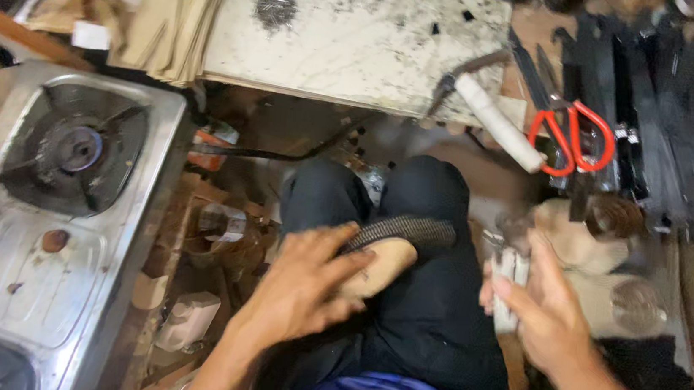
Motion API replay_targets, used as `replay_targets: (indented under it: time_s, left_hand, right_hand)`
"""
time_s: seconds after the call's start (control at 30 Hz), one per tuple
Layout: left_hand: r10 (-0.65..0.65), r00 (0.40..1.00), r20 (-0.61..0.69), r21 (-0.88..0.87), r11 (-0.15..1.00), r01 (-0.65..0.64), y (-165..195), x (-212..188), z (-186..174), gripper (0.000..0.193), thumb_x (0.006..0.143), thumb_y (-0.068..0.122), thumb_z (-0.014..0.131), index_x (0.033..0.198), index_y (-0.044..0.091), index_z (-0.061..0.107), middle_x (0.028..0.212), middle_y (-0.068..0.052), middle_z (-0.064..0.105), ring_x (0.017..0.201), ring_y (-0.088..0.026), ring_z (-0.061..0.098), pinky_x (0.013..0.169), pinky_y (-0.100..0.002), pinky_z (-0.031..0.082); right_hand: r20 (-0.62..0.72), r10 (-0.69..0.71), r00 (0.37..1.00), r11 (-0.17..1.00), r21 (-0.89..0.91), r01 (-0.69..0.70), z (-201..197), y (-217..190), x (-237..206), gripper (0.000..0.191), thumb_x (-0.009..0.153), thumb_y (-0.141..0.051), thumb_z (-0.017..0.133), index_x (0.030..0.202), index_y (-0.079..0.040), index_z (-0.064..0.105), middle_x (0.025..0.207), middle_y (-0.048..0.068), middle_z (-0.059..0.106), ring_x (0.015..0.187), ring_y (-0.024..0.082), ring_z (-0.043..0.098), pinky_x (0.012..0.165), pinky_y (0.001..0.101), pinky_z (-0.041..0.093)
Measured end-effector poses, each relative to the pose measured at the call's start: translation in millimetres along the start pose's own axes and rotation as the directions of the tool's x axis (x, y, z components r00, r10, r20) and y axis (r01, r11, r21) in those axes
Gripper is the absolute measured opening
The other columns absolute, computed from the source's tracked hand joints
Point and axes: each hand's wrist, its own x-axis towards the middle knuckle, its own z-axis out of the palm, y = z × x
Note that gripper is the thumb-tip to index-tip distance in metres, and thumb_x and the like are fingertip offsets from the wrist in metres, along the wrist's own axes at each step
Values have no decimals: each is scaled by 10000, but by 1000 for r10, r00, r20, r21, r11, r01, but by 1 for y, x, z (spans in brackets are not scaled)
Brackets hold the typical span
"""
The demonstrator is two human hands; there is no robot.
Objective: The person sits on the floor holding a shoe upper over a wooden last on their lap. They press and smooth the upper around the last, trim excess material with shears, hammer the sole edge, and use pliers to grip and adjust the material before checking the shoe.
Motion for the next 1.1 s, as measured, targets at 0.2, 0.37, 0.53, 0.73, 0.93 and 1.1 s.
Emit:
replay_targets:
  time_s: [0.2,0.37,0.53,0.73,0.93,1.1]
  left_hand:
    - [-136,980,144,-24,990,141,21,1,30,1016,672,349,882,1544,131,408,1369,-194,554,1152,-406,562,948,-528,442]
    - [-200,975,100,20,980,199,31,-8,46,885,744,308,838,1517,120,450,1342,-184,608,1114,-385,611,914,-493,471]
    - [-269,954,134,-53,959,278,32,-11,51,732,833,304,788,1479,120,499,1308,-149,657,1106,-375,629,911,-472,481]
    - [-390,916,96,-644,677,356,52,-7,39,708,793,241,829,1419,84,536,1276,-139,711,1173,-314,671,980,-422,519]
    - [-85,989,-118,13,996,87,14,12,8,656,767,265,852,1358,111,610,1334,-156,652,1192,-378,613,985,-447,431]
    - [-208,956,205,-813,507,285,-18,5,27,724,883,249,780,1508,27,487,1426,-218,607,1312,-314,580,1129,-375,437]
  right_hand:
    - [170,-14,985,939,-335,71,63,-66,142,751,912,-23,601,1604,-18,312,1318,156,605,964,196,685,789,349,546]
    - [205,-297,932,566,-748,346,107,-59,243,683,857,3,657,1507,4,447,1477,251,516,1335,372,514,1061,420,436]
    - [91,-510,855,496,-782,379,111,-50,260,494,909,-141,696,1374,-17,585,1362,218,614,1281,384,572,1074,426,457]
    - [286,-643,711,301,-759,578,57,-70,199,360,928,-168,738,1247,-11,683,1237,174,691,1148,347,667,991,421,525]
    - [47,-286,957,544,-814,203,-4,-84,129,340,958,-133,675,1289,-54,693,1110,102,718,936,177,692,820,311,547]
    - [-51,-476,878,431,-884,183,-42,-70,84,248,1009,-180,706,1205,-31,739,1124,122,737,996,197,714,889,304,536]
